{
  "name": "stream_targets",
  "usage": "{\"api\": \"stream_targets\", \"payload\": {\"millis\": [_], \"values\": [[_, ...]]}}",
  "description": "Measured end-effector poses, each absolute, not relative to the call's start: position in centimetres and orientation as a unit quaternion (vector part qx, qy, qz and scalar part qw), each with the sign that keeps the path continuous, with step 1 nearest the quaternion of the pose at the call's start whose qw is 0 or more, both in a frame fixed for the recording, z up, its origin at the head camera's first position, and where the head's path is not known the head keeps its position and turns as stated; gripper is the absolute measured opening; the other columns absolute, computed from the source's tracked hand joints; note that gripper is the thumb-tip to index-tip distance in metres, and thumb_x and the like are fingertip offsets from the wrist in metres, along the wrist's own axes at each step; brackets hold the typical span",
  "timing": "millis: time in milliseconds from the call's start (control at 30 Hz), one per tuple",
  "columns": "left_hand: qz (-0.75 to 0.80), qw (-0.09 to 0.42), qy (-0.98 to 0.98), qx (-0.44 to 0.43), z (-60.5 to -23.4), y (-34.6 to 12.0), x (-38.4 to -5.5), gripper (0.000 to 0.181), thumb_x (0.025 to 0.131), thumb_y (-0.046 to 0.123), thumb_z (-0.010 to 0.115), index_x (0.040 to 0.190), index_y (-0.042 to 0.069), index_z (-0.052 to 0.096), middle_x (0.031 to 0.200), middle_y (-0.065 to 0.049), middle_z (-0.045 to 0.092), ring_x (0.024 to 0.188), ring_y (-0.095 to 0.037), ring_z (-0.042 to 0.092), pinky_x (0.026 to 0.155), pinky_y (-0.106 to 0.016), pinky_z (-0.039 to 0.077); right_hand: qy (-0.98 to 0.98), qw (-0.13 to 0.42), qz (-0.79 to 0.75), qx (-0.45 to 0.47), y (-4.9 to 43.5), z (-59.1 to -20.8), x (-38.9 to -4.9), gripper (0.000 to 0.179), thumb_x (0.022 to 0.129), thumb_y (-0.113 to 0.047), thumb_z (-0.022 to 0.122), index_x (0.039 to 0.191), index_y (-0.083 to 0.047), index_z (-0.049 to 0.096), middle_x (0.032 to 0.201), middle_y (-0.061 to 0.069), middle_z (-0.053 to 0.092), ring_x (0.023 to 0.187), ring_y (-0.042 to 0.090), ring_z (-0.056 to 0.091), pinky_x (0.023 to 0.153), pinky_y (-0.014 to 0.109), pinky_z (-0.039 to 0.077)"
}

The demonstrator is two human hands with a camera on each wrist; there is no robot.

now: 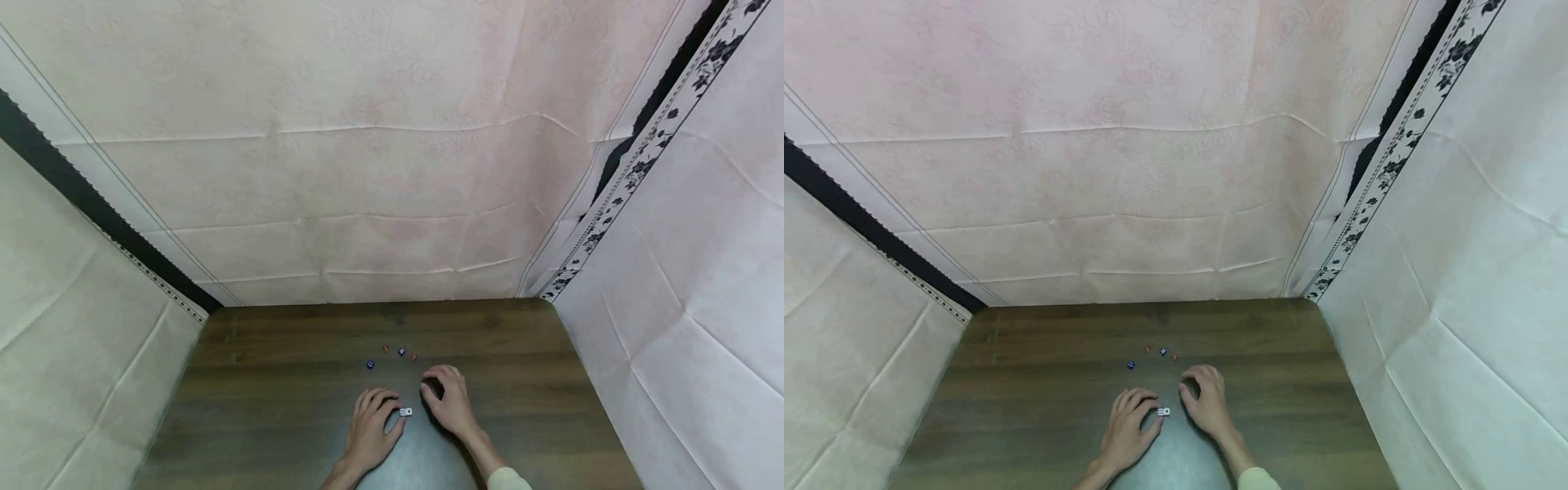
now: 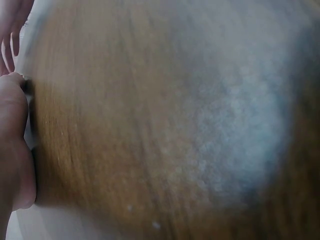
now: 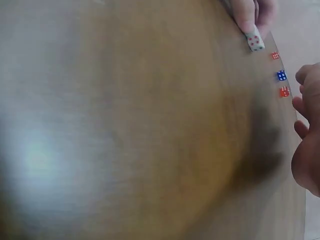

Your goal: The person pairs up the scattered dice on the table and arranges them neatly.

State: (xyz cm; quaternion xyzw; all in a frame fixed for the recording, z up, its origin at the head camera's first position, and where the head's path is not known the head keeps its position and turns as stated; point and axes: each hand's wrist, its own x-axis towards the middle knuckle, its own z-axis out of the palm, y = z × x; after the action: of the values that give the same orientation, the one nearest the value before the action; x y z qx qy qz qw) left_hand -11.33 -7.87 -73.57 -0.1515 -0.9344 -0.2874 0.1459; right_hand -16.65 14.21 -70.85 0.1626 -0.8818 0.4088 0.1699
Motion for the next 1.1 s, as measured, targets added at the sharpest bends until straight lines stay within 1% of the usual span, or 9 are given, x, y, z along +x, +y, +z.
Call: {"api": "stream_targets", "payload": {"millis": [267,433,567,733,967,1100], "values": [[-0.290,0.140,-0.935,-0.151,-73.4,-7.8,-11.3,0.018,0.095,0.032,0.092,0.109,0.028,0.082,0.130,0.010,0.076,0.133,-0.023,0.066,0.122,-0.067,0.047,-0.895,0.154,0.400,0.124,13.9,-70.5,-19.3,0.022,0.094,-0.010,0.090,0.114,-0.006,0.082,0.123,0.010,0.077,0.123,0.035,0.067,0.111,0.062,0.050],[-0.289,0.146,-0.934,-0.151,-73.5,-7.9,-11.3,0.018,0.094,0.032,0.092,0.108,0.028,0.081,0.129,0.010,0.076,0.131,-0.023,0.067,0.121,-0.067,0.048,-0.907,0.141,0.382,0.107,13.0,-70.7,-20.6,0.022,0.096,-0.014,0.090,0.115,-0.007,0.082,0.128,0.012,0.076,0.130,0.037,0.065,0.114,0.062,0.051],[-0.288,0.154,-0.932,-0.156,-73.5,-7.9,-11.3,0.017,0.095,0.032,0.092,0.107,0.028,0.081,0.129,0.009,0.077,0.130,-0.023,0.067,0.119,-0.068,0.049,-0.907,0.139,0.384,0.102,12.6,-71.1,-21.5,0.020,0.097,-0.015,0.089,0.114,-0.008,0.082,0.130,0.014,0.076,0.132,0.039,0.063,0.112,0.062,0.052],[-0.288,0.145,-0.933,-0.159,-73.2,-7.7,-11.1,0.017,0.096,0.033,0.091,0.108,0.028,0.081,0.130,0.009,0.077,0.131,-0.024,0.067,0.120,-0.068,0.049,-0.903,0.141,0.394,0.092,12.5,-71.6,-21.9,0.019,0.095,-0.013,0.092,0.111,-0.008,0.083,0.127,0.015,0.076,0.131,0.040,0.063,0.111,0.064,0.051],[-0.294,0.137,-0.934,-0.152,-73.1,-7.8,-11.1,0.018,0.095,0.032,0.093,0.109,0.028,0.081,0.130,0.009,0.076,0.132,-0.024,0.067,0.121,-0.068,0.048,-0.905,0.113,0.401,0.080,12.3,-71.4,-22.0,0.019,0.096,-0.017,0.092,0.111,-0.010,0.083,0.129,0.015,0.074,0.135,0.041,0.060,0.117,0.066,0.045],[-0.290,0.137,-0.935,-0.153,-73.1,-7.9,-11.2,0.018,0.096,0.033,0.092,0.110,0.029,0.081,0.131,0.010,0.076,0.132,-0.023,0.067,0.121,-0.067,0.048,-0.905,0.112,0.402,0.077,12.1,-71.2,-22.1,0.018,0.095,-0.017,0.092,0.110,-0.010,0.084,0.130,0.015,0.073,0.135,0.042,0.059,0.118,0.067,0.043]]}}
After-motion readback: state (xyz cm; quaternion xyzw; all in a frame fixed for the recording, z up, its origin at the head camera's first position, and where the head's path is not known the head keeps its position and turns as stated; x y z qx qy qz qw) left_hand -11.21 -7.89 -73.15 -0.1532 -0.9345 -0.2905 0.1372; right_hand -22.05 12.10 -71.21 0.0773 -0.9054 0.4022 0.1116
